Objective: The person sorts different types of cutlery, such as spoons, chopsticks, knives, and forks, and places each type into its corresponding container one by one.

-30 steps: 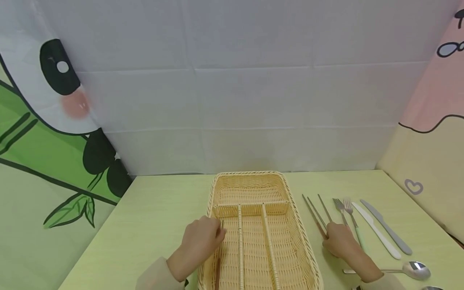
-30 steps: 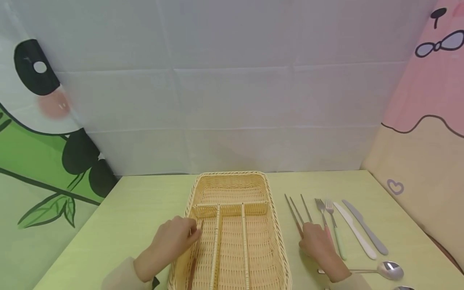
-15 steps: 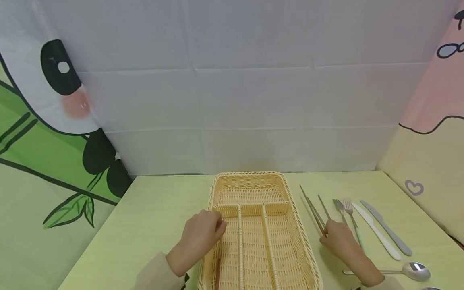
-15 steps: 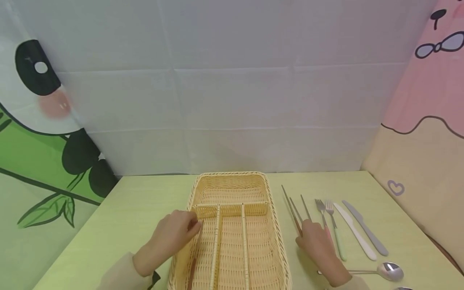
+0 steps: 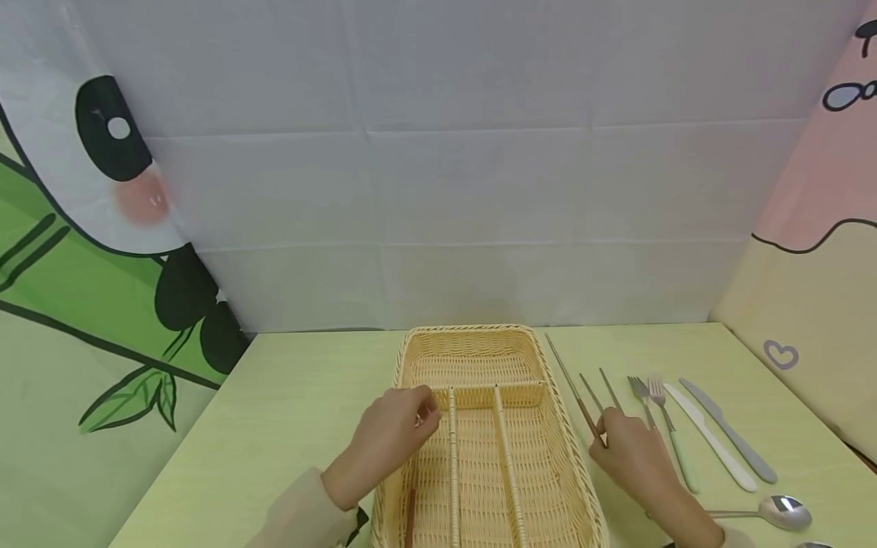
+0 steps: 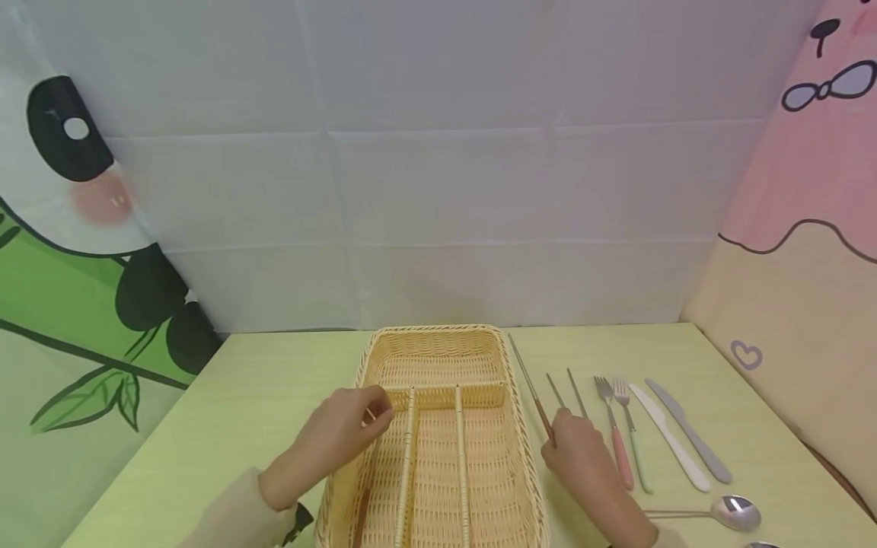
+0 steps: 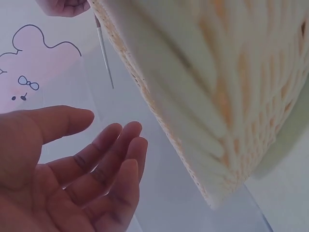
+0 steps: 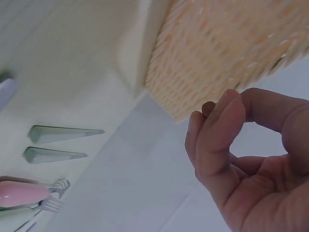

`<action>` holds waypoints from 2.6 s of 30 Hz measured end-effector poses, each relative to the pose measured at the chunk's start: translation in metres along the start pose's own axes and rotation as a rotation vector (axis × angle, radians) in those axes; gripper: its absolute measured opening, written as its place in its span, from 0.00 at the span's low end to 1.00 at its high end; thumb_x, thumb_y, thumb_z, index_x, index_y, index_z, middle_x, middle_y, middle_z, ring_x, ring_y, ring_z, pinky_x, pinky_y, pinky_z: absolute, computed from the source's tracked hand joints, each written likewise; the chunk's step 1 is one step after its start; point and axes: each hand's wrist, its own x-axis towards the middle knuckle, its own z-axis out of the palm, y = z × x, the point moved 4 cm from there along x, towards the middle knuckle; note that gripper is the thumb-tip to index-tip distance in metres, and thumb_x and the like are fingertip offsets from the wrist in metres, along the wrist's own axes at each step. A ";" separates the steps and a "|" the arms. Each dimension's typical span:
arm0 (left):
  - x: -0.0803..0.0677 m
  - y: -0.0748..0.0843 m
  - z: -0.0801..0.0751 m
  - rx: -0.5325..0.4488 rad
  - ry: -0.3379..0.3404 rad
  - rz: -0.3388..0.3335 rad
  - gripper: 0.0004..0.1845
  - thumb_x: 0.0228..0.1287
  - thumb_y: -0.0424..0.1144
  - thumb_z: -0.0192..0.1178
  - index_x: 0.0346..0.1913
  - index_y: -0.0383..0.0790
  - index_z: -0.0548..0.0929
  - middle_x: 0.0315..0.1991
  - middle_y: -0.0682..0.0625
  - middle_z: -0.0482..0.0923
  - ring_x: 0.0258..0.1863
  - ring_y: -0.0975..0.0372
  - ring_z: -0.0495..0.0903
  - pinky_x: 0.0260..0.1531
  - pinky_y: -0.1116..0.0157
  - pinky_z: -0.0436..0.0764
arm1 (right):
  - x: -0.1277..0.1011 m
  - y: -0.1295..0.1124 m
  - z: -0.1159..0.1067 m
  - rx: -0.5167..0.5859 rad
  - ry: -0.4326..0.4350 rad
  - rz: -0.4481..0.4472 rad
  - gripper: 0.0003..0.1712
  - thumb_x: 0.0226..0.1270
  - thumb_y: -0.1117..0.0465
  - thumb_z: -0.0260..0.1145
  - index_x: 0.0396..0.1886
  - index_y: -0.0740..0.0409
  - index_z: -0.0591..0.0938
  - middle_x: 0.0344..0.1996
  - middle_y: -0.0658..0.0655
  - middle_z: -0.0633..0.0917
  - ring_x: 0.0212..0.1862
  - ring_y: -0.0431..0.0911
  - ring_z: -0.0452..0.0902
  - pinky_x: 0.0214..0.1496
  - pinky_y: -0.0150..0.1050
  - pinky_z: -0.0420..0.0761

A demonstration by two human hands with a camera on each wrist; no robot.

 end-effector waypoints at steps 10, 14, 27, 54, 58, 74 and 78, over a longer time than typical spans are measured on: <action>0.006 0.002 -0.001 -0.124 -0.066 -0.028 0.11 0.63 0.45 0.56 0.38 0.42 0.81 0.30 0.52 0.82 0.25 0.66 0.79 0.20 0.71 0.73 | -0.004 -0.025 -0.005 0.119 -0.011 -0.008 0.08 0.54 0.72 0.58 0.35 0.70 0.76 0.12 0.50 0.74 0.12 0.38 0.65 0.12 0.26 0.61; 0.005 0.004 -0.002 -0.132 -0.067 -0.023 0.10 0.63 0.44 0.56 0.37 0.42 0.81 0.30 0.53 0.82 0.25 0.66 0.78 0.21 0.71 0.74 | -0.007 -0.033 -0.008 0.133 -0.021 0.010 0.09 0.54 0.72 0.57 0.36 0.70 0.76 0.11 0.50 0.72 0.11 0.38 0.63 0.11 0.26 0.60; 0.007 0.020 -0.005 -0.173 -0.094 0.032 0.11 0.63 0.46 0.56 0.37 0.43 0.81 0.30 0.55 0.82 0.27 0.67 0.78 0.26 0.70 0.75 | -0.015 -0.059 -0.014 0.168 -0.003 -0.047 0.07 0.52 0.73 0.60 0.33 0.67 0.76 0.14 0.49 0.73 0.12 0.36 0.64 0.12 0.25 0.64; 0.020 0.042 0.022 -0.401 -0.239 0.064 0.17 0.70 0.45 0.46 0.49 0.36 0.76 0.36 0.49 0.83 0.38 0.59 0.81 0.36 0.64 0.78 | -0.029 -0.089 -0.003 0.232 0.009 -0.248 0.07 0.49 0.75 0.60 0.28 0.63 0.73 0.14 0.49 0.73 0.14 0.32 0.61 0.12 0.23 0.63; 0.022 0.041 0.022 -0.437 -0.229 0.060 0.14 0.70 0.43 0.46 0.46 0.38 0.77 0.35 0.49 0.83 0.37 0.59 0.81 0.31 0.67 0.76 | -0.029 -0.091 -0.001 0.239 -0.002 -0.263 0.07 0.50 0.75 0.60 0.28 0.63 0.73 0.16 0.49 0.74 0.15 0.32 0.61 0.13 0.22 0.64; 0.023 0.043 0.021 -0.582 -0.222 0.012 0.10 0.69 0.41 0.48 0.37 0.39 0.76 0.31 0.48 0.82 0.33 0.58 0.80 0.31 0.67 0.76 | -0.031 -0.095 0.003 0.250 -0.009 -0.331 0.06 0.51 0.75 0.59 0.29 0.65 0.74 0.16 0.50 0.74 0.14 0.30 0.61 0.13 0.21 0.65; 0.022 0.043 0.020 -0.589 -0.211 0.011 0.10 0.69 0.41 0.49 0.36 0.39 0.76 0.30 0.47 0.82 0.31 0.61 0.80 0.29 0.68 0.75 | -0.031 -0.095 0.005 0.258 -0.008 -0.359 0.07 0.51 0.75 0.59 0.29 0.64 0.73 0.16 0.50 0.76 0.15 0.29 0.61 0.14 0.21 0.65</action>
